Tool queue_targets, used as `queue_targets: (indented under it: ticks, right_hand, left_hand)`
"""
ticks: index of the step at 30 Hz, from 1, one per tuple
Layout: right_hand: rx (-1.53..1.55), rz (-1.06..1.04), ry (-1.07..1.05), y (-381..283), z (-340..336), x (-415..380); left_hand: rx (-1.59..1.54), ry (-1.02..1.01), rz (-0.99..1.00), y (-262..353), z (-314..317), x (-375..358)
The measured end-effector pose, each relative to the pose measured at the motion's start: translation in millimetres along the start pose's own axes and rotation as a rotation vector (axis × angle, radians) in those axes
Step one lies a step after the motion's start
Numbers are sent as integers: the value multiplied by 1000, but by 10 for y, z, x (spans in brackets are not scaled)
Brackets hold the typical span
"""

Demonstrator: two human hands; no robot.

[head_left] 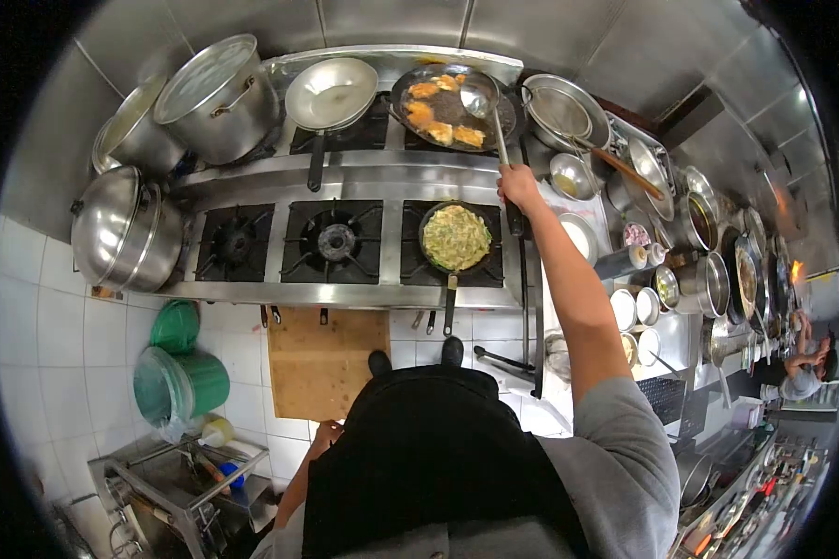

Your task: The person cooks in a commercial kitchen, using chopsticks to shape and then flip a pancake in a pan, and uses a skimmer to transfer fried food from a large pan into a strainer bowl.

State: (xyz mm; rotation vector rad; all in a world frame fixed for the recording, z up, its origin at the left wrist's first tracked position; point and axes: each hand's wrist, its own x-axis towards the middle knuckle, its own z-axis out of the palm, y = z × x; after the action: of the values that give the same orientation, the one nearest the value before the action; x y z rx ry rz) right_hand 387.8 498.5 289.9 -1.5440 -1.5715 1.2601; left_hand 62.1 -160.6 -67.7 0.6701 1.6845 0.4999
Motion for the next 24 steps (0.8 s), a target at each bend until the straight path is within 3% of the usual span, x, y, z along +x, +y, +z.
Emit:
queue_targets:
  ticks: [3,7,9,10,12,14,16,19,21,22,24]
  right_hand:
    - [131,46,-30,-41,69,-6]
    - [263,121,-55,-205,105,-107]
    - [767,377,-199,-245,33,-62]
    - [772,377,-192,-255,-7,-78]
    - [951,421,-285,-292,-99,-152]
    - [987,416,-304,-419,-219,-394]
    - [1043,421,-370,-478,-338,-616]
    - [1033,414,-356,-485,-500,-1044]
    - [976,413,-377,-464,-601,-1351]
    - [981,419,-361,-417,-641,-1510]
    - [961,465,-365,-345,-684,-1840]
  left_hand:
    - [-120,-3,21,-269,-139,-165]
    - [-174,14,23,-131,-235,-211]
    - [80,113,85,84,-267,-207]
    - [87,108,86,268,-334,-242]
    - [-279,-48,160,733,-506,-333]
    - [-118,-25,104,1274,-570,-479]
    - [42,-3,49,1444,-646,-447]
    - [172,-49,79,1233,-695,-287]
    - [169,5,74,703,-693,40]
    - [178,-9,72,749,-737,-2]
    - [271,-145,265,1128,-892,-149]
